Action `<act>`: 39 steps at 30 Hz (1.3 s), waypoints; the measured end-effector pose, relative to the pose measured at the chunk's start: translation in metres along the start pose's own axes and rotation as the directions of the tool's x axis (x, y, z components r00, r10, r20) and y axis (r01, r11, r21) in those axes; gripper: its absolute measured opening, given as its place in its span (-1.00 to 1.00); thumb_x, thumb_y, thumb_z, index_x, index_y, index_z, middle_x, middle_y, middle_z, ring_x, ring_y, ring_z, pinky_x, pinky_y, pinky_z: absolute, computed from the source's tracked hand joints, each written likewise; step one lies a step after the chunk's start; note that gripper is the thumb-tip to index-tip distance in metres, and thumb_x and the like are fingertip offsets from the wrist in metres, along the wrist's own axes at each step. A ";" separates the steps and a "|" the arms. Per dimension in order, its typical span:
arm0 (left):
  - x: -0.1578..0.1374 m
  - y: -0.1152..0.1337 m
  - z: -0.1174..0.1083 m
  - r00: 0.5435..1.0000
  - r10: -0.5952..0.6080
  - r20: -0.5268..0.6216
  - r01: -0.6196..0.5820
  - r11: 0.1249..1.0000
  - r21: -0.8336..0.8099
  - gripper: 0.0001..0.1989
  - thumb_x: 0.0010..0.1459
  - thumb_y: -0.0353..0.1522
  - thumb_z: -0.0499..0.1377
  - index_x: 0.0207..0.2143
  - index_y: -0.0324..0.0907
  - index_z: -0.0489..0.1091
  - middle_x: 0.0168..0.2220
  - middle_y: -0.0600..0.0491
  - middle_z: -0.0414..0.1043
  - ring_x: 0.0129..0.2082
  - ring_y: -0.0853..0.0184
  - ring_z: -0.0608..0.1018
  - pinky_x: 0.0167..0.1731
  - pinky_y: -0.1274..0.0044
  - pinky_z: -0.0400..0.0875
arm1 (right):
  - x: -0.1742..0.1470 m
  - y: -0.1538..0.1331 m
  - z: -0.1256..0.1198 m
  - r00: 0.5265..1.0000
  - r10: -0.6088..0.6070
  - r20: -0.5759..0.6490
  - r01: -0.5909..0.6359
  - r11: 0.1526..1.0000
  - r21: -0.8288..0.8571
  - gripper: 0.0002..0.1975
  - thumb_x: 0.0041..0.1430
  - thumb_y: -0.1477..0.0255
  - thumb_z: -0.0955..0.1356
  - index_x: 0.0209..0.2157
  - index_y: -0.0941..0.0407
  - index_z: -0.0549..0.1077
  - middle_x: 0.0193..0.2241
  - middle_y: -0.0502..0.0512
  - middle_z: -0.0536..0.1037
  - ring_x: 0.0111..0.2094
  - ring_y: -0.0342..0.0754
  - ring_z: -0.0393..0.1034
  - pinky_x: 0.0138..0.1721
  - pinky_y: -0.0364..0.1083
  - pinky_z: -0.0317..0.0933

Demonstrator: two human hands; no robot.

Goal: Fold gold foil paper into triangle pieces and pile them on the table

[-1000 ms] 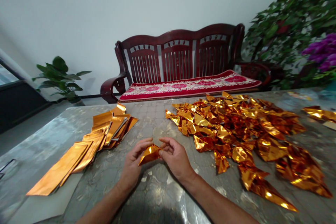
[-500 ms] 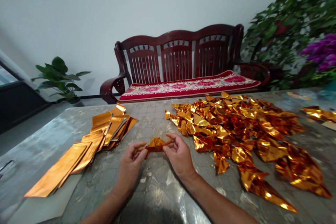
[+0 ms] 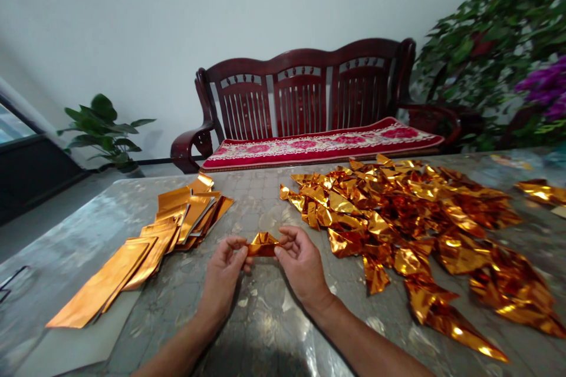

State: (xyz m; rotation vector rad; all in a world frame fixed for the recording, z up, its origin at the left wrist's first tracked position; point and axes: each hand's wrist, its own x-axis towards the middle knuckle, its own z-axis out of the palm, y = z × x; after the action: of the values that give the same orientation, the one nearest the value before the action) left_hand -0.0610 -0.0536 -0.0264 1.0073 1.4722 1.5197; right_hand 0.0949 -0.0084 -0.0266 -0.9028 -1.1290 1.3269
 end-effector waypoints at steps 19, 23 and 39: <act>0.000 0.003 0.001 1.000 0.005 0.004 -0.004 0.999 -0.041 -0.76 0.17 -0.18 0.22 -0.24 -0.13 0.31 -0.61 0.23 0.41 -0.61 0.45 0.44 -0.55 0.64 0.30 | -0.004 -0.005 0.003 0.999 -0.039 0.007 0.039 0.999 -0.016 -0.76 -0.06 0.34 0.50 -0.41 0.08 0.40 -0.47 -0.04 0.44 -0.44 -0.08 0.44 -0.37 -0.10 0.45; 0.002 0.000 0.002 0.996 -0.089 0.015 0.090 0.983 -0.162 -0.68 0.06 -0.14 0.29 -0.29 -0.19 0.38 -0.61 0.18 0.43 -0.64 0.49 0.41 -0.56 0.66 0.28 | -0.003 -0.006 0.001 0.988 -0.150 0.042 0.154 0.980 -0.129 -0.89 0.00 0.37 0.45 -0.47 0.10 0.49 -0.41 0.04 0.47 -0.39 -0.06 0.41 -0.36 -0.10 0.41; 0.004 0.001 0.001 0.987 -0.159 -0.009 0.155 0.976 -0.152 -0.61 -0.14 -0.31 0.41 -0.21 -0.26 0.55 -0.41 0.04 0.59 -0.50 0.43 0.52 -0.40 0.59 0.41 | -0.002 -0.002 -0.001 0.984 -0.164 0.065 0.176 0.938 -0.298 -0.79 -0.07 0.47 0.41 -0.32 0.07 0.63 -0.27 0.09 0.54 -0.19 -0.01 0.46 -0.14 -0.07 0.40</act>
State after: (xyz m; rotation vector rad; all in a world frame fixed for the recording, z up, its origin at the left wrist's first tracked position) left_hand -0.0619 -0.0501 -0.0251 0.7693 1.3936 1.5064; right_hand 0.0965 -0.0104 -0.0254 -0.9777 -1.4350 1.0499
